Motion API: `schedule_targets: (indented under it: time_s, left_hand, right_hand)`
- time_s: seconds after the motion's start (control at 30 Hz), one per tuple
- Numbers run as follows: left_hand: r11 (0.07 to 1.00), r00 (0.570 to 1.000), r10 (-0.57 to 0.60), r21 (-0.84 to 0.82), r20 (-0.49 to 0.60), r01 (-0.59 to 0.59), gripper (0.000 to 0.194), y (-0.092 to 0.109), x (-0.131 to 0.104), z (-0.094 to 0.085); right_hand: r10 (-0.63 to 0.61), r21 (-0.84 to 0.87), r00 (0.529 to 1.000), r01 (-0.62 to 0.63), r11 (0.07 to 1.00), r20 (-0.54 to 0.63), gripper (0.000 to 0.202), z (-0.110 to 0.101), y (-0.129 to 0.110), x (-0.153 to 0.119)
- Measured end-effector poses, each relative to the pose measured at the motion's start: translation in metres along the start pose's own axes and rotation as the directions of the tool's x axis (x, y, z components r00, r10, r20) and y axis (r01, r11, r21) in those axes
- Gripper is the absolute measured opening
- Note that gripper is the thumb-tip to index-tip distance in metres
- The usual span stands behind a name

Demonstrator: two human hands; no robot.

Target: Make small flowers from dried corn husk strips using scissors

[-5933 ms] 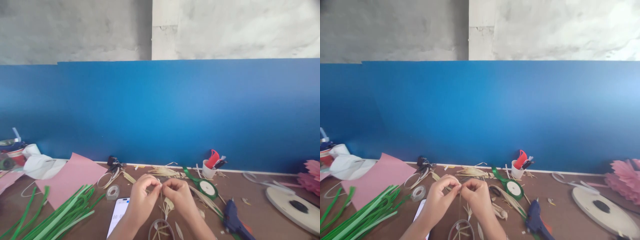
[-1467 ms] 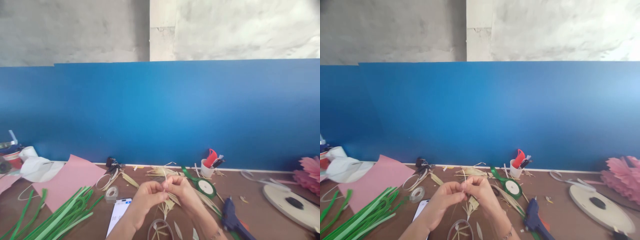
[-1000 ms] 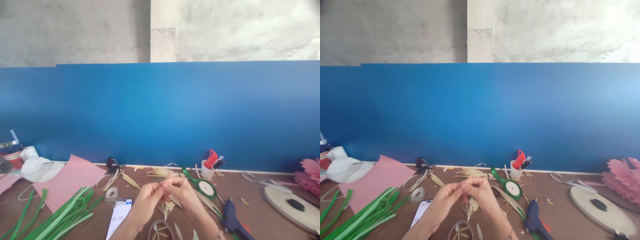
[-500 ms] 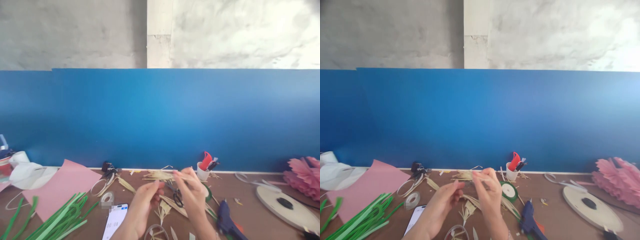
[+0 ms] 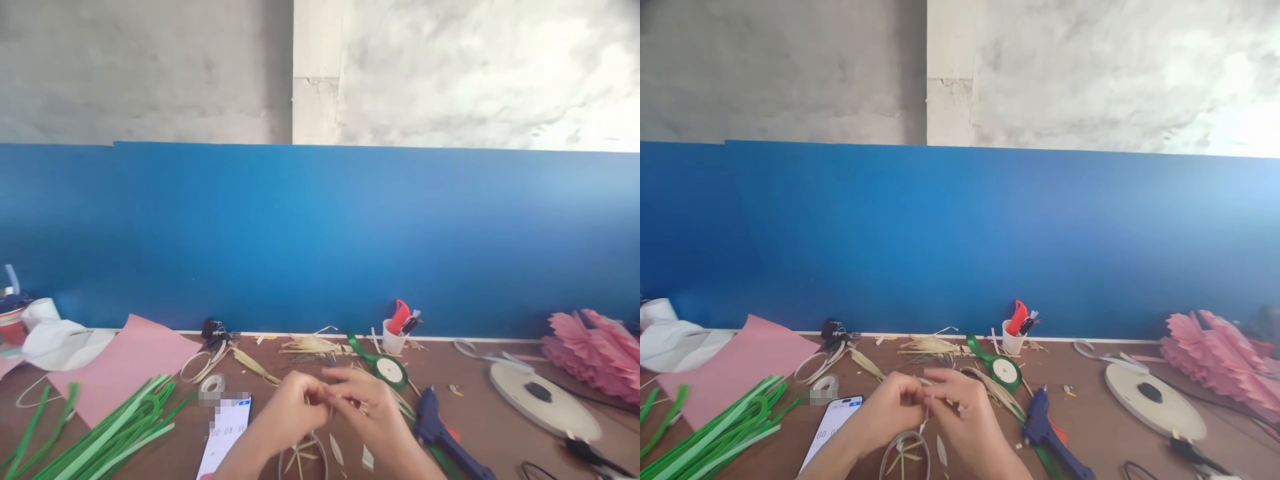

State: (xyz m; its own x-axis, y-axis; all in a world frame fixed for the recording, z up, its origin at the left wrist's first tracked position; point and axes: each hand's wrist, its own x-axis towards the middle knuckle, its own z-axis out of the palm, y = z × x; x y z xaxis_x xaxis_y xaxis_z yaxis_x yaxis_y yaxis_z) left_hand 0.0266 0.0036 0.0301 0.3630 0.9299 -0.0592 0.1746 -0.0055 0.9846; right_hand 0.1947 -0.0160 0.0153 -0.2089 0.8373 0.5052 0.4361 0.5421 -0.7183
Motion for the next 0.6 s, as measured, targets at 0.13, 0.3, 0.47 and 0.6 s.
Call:
schedule_targets:
  time_s: [0.13,0.3,0.47,0.6]
  left_hand:
    - [0.846,0.924,0.361,0.459,-0.122,-0.270,0.013,0.001,-0.005,0.003]
    - [0.341,0.520,0.854,0.745,0.009,-0.574,0.019,-0.005,-0.001,0.004]
    - [0.154,0.344,0.921,0.641,0.183,-0.752,0.029,-0.009,-0.003,0.006]
    - [0.083,0.368,0.864,0.623,0.343,-0.778,0.028,-0.006,-0.007,0.004]
  right_hand:
    - [0.369,0.208,0.928,-0.353,0.912,-0.042,0.010,0.007,0.003,0.006]
    - [0.570,0.482,0.811,-0.555,0.679,0.131,0.028,0.000,-0.001,0.010]
    - [0.446,0.586,0.753,-0.658,0.474,0.484,0.035,-0.015,0.005,0.006]
    - [0.407,0.530,0.698,-0.714,0.458,0.588,0.039,-0.018,0.013,0.004]
